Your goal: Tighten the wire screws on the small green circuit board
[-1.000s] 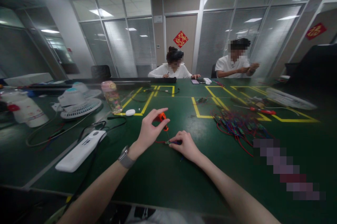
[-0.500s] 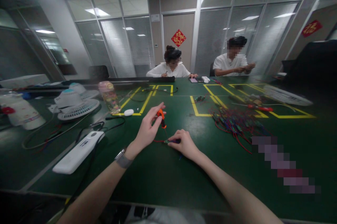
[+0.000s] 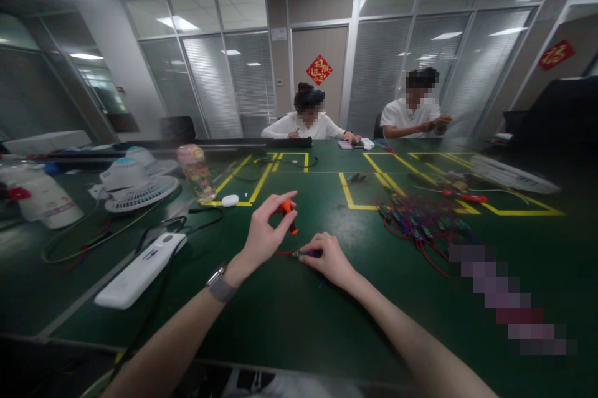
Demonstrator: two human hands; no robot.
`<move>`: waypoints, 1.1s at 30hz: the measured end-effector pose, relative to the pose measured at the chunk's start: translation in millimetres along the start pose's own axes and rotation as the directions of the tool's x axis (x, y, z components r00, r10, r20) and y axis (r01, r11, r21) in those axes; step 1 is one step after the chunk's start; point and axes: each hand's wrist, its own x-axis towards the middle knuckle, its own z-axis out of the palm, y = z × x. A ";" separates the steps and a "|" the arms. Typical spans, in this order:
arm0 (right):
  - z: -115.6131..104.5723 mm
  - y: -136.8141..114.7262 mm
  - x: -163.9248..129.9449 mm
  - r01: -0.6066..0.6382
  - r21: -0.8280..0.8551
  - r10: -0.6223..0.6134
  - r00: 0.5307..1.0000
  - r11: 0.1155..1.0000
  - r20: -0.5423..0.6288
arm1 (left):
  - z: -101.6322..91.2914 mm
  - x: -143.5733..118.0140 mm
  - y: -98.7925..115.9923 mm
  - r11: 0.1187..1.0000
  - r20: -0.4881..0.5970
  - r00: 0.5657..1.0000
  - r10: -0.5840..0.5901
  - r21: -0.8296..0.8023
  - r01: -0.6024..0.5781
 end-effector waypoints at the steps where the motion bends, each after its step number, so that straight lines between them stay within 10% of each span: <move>1: -0.1 -0.2 -0.1 0.000 -0.001 0.000 1.000 1.000 0.000 | -0.1 0.0 0.5 1.000 -0.011 1.000 0.004 0.026 -0.003; 33: -0.5 -1.3 0.1 -0.006 0.003 0.006 1.000 1.000 0.006 | 3.6 -2.6 0.6 1.000 0.011 1.000 0.011 -0.004 -0.011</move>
